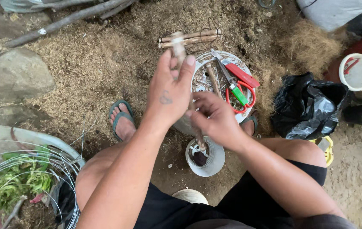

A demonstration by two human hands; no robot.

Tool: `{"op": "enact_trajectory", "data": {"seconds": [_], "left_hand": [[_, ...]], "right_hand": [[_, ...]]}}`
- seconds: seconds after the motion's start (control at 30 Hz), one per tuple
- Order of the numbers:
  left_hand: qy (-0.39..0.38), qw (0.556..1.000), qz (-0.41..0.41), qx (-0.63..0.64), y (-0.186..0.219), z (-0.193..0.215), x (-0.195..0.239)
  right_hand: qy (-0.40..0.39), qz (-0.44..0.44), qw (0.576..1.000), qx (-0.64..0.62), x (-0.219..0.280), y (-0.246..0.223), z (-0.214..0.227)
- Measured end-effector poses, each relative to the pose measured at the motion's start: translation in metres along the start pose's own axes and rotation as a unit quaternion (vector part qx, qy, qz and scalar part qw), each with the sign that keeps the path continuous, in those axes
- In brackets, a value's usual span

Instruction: The person sits on the ground and assembles a fishing rig by threading a line through a small wooden stick and tying knots. They use scissors to trim the line and repeat the process with another stick.

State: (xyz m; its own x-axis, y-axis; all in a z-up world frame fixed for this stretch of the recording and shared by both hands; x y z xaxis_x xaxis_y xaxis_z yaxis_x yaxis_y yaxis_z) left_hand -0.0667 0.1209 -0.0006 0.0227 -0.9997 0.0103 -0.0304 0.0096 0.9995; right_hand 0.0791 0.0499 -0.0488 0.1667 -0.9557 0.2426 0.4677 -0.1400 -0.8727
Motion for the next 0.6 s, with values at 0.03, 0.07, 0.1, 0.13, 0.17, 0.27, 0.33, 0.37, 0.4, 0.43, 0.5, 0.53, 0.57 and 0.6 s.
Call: {"op": "enact_trajectory", "data": {"seconds": [0.03, 0.07, 0.1, 0.13, 0.17, 0.27, 0.33, 0.37, 0.4, 0.43, 0.5, 0.53, 0.57, 0.6], "left_hand": [[-0.011, 0.999, 0.002, 0.044, 0.001, -0.003, 0.003], [-0.021, 0.996, 0.005, 0.087, 0.003, -0.004, 0.006], [-0.031, 0.991, 0.009, 0.131, 0.005, -0.005, 0.007], [-0.004, 0.985, 0.012, 0.170, 0.006, 0.003, 0.008], [0.024, 0.978, 0.014, 0.209, 0.008, 0.016, 0.006], [0.056, 0.959, 0.007, 0.278, 0.019, 0.060, 0.006], [0.058, 0.951, 0.005, 0.304, 0.025, 0.077, 0.009], [0.058, 0.948, 0.010, 0.314, 0.025, 0.081, 0.012], [0.058, 0.944, 0.015, 0.323, 0.026, 0.084, 0.013], [0.049, 0.946, 0.025, 0.321, 0.026, 0.083, 0.014], [0.032, 0.947, 0.042, 0.316, 0.025, 0.075, 0.016], [0.040, 0.947, 0.040, 0.316, 0.027, 0.076, 0.016], [0.047, 0.947, 0.038, 0.315, 0.028, 0.077, 0.016], [0.054, 0.946, 0.041, 0.316, 0.028, 0.077, 0.017]], "right_hand": [[-0.011, 0.013, 1.000, 0.024, 0.005, -0.007, -0.009], [-0.019, 0.041, 0.999, -0.008, 0.007, -0.013, -0.018], [-0.027, 0.069, 0.996, -0.040, 0.009, -0.015, -0.027], [-0.038, 0.095, 0.992, -0.071, 0.012, -0.011, -0.034], [-0.022, 0.090, 0.992, -0.086, 0.016, 0.003, -0.035], [-0.013, 0.004, 1.000, -0.006, 0.024, 0.077, -0.055], [-0.115, -0.095, 0.958, 0.244, 0.036, 0.147, -0.084], [-0.190, -0.117, 0.897, 0.381, 0.046, 0.182, -0.098], [-0.217, -0.121, 0.846, 0.472, 0.051, 0.208, -0.105], [-0.241, -0.124, 0.785, 0.558, 0.055, 0.233, -0.109], [-0.270, -0.109, 0.730, 0.618, 0.055, 0.265, -0.127], [-0.283, -0.100, 0.703, 0.645, 0.052, 0.277, -0.137], [-0.292, -0.118, 0.697, 0.645, 0.048, 0.289, -0.143], [-0.304, -0.139, 0.689, 0.643, 0.052, 0.300, -0.150]]}}
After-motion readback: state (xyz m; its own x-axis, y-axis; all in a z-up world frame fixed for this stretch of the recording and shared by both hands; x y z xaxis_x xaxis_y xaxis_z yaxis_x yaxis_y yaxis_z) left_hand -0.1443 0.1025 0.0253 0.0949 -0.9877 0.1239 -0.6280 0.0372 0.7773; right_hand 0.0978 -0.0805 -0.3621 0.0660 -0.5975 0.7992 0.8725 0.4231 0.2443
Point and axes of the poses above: each hand's wrist, its own x-axis away from the middle knuckle, its own z-axis out of the back of the hand, y = z × x, the point moved 10 cm from there along -x, towards the middle knuckle, and after that the axes turned 13 degrees about x, right-handed, at the moved point
